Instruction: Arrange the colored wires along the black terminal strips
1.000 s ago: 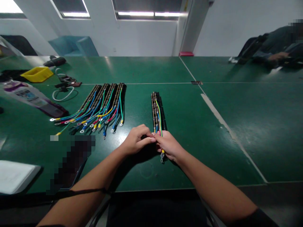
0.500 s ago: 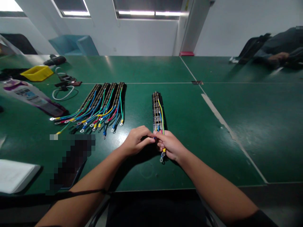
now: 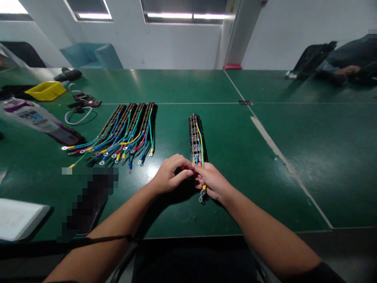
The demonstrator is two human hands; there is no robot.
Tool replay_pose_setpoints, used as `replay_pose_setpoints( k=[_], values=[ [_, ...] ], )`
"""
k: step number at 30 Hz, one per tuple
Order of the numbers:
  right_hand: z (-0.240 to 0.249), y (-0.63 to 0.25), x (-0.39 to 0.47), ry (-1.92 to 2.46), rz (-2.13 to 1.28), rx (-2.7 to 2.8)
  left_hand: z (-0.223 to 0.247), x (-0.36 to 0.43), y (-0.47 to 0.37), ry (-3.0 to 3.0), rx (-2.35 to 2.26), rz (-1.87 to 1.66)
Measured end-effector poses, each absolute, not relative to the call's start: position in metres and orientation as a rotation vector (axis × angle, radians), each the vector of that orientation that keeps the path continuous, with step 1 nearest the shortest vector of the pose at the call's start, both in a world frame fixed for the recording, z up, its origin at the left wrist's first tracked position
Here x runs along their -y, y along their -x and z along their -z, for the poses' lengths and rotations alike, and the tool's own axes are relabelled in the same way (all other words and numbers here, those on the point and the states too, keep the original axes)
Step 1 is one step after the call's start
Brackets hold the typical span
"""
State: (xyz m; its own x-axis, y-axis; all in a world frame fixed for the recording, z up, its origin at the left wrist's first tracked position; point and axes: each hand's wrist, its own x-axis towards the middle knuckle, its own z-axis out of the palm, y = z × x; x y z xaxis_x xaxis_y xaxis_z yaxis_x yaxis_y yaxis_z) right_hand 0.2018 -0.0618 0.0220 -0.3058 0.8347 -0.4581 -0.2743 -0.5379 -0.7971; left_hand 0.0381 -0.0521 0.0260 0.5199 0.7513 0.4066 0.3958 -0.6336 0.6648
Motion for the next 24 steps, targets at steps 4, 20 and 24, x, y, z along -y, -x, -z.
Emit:
replay_pose_setpoints(
  k=[4,20,24],
  values=[
    [-0.0223,-0.2008,0.0623,1.184,-1.906,0.788,-0.0246,0.0515,-0.0404,-2.261,-0.957,-0.931],
    [-0.0246,-0.2007,0.0636,1.173,-1.904,0.733,-0.0257,0.0543,-0.0388,-2.178,-0.959,-0.872],
    [-0.0215,-0.2,0.0633,1.179,-1.883,0.773,-0.023,0.0534,-0.0404,-2.177,-0.957,-0.901]
  ],
)
